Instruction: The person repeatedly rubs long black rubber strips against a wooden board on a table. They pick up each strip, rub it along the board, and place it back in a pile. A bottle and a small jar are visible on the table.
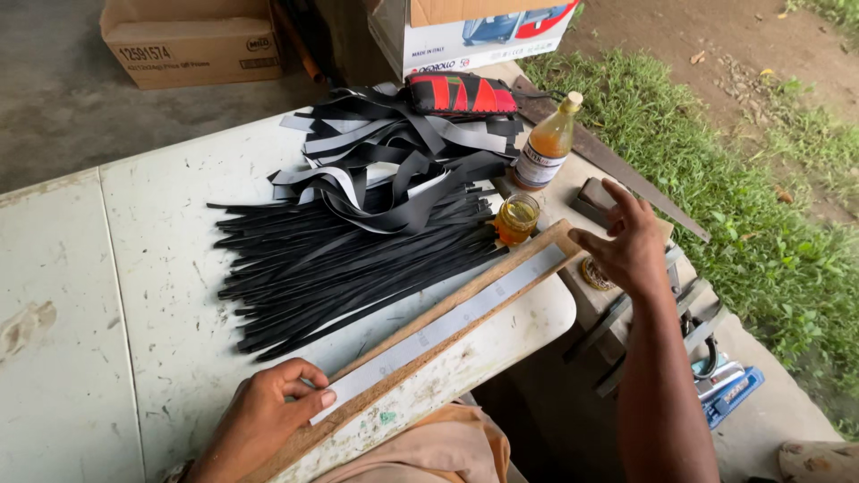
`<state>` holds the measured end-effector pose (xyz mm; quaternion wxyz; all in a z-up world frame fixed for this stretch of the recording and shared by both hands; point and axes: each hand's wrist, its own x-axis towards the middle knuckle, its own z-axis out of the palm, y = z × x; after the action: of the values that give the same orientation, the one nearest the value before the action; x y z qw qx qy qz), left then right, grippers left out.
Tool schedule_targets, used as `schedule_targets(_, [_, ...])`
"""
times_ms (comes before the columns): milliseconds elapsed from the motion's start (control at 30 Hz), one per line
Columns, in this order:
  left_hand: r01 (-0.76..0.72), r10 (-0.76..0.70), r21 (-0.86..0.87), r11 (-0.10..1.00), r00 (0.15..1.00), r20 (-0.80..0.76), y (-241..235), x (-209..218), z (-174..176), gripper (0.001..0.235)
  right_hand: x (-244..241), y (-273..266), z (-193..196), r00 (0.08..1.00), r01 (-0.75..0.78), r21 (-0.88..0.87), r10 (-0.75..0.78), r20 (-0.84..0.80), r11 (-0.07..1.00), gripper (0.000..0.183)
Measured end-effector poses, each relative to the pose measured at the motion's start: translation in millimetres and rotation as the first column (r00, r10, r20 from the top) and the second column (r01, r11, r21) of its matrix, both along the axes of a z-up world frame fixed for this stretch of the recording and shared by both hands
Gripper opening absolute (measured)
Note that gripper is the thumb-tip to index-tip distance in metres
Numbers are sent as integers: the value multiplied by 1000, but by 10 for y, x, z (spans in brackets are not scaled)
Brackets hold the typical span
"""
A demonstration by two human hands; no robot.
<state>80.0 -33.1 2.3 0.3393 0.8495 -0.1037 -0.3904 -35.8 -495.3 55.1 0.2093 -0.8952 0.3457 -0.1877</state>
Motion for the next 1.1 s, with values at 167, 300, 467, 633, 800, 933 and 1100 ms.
schedule_targets(167, [27,-54,-303,953,995,-80,121,54,-174,30,235,132,81,910,-368,-213,304,-283,905,73])
schedule_targets(300, [-36,0,-219,975,986,-165,139,110,-277,32,596,171,27,818,-370,-227,200,-540,901,64])
schedule_targets(467, [49,-68,-134,990,987,-145,180,143,-258,42,901,140,-168,743,-400,-181,202,-639,898,67])
schedule_targets(633, [43,-65,-111,993,978,-200,153,142,-181,43,956,120,20,615,-396,-85,195,-764,915,64])
schedule_targets(800, [86,-99,-122,989,990,-99,190,144,-124,38,678,78,173,804,-406,-126,288,-521,905,59])
schedule_targets(933, [38,-42,-38,999,993,-110,196,121,-105,29,495,38,165,788,-384,-97,271,-552,918,49])
schedule_targets(1100, [9,-19,-116,993,996,-86,242,92,-146,24,282,112,359,794,-530,-8,493,-355,848,35])
